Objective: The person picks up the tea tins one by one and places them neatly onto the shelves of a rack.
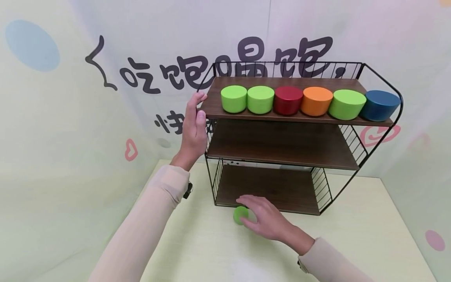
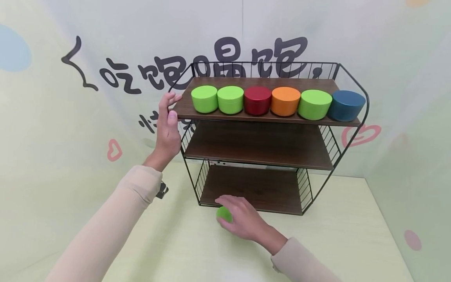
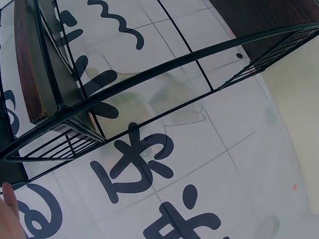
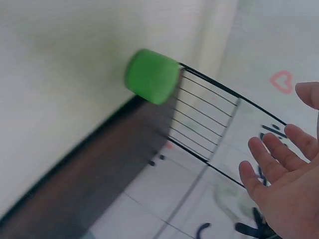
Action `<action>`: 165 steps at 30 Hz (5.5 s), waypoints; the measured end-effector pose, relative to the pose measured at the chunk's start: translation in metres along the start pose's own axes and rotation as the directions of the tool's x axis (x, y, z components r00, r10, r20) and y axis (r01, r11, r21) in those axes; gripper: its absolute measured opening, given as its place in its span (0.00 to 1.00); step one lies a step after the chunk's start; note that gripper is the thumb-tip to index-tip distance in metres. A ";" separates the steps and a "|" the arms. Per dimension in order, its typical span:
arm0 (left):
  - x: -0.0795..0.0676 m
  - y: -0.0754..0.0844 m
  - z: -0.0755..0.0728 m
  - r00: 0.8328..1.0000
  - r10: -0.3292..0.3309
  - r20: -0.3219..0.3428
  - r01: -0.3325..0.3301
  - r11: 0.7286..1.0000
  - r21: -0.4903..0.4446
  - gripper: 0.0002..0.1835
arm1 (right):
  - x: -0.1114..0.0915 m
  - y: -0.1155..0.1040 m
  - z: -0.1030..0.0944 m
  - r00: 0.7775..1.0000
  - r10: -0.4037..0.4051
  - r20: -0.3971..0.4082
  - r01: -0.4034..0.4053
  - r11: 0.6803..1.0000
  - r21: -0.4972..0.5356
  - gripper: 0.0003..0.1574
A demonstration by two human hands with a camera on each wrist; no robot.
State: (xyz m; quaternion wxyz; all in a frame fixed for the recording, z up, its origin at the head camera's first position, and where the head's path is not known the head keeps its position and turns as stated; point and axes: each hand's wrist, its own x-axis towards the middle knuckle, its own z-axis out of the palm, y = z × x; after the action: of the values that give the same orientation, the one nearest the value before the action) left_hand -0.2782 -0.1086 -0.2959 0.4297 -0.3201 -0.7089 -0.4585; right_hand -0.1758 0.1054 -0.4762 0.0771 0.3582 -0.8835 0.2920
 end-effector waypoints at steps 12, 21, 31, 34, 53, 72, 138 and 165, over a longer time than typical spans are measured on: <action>-0.007 -0.041 0.004 1.000 0.024 -0.004 -0.024 1.000 -0.010 0.23 | -0.014 0.021 0.036 0.998 0.001 -0.059 -0.002 1.000 -0.009 0.30; -0.007 -0.040 0.005 1.000 0.018 -0.010 -0.018 1.000 -0.012 0.23 | -0.017 0.030 0.056 0.997 0.041 -0.068 -0.041 0.999 0.003 0.30; -0.005 -0.028 0.004 1.000 0.001 -0.009 -0.001 1.000 0.017 0.22 | -0.018 0.040 0.075 0.996 0.047 -0.082 -0.046 0.999 0.009 0.29; -0.003 -0.015 0.002 1.000 -0.004 -0.006 0.004 1.000 0.012 0.21 | -0.017 0.043 0.080 0.994 0.028 -0.108 -0.028 1.000 0.004 0.28; -0.007 -0.041 0.005 0.999 0.044 -0.006 -0.044 0.999 -0.006 0.23 | -0.013 0.054 0.103 0.982 0.168 -0.092 -0.166 0.986 0.023 0.26; -0.007 -0.040 0.005 0.999 0.041 -0.016 -0.040 0.999 0.005 0.23 | -0.013 0.051 0.106 0.959 0.278 -0.055 -0.273 0.958 0.087 0.29; -0.007 -0.041 0.001 0.998 0.024 0.052 -0.026 0.999 0.040 0.23 | 0.042 -0.032 -0.033 0.978 -0.169 -0.121 0.174 0.984 0.032 0.30; -0.006 -0.042 0.003 0.998 0.054 0.027 -0.054 0.999 -0.005 0.22 | 0.071 -0.062 -0.105 0.925 -0.310 -0.221 0.327 0.944 0.044 0.33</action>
State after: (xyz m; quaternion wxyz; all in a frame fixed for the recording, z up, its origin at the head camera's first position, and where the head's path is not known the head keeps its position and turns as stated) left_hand -0.3117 -0.1221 -0.3176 0.4316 -0.3463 -0.7050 -0.4436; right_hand -0.1935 0.0881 -0.3368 0.2025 0.4668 -0.7878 0.3471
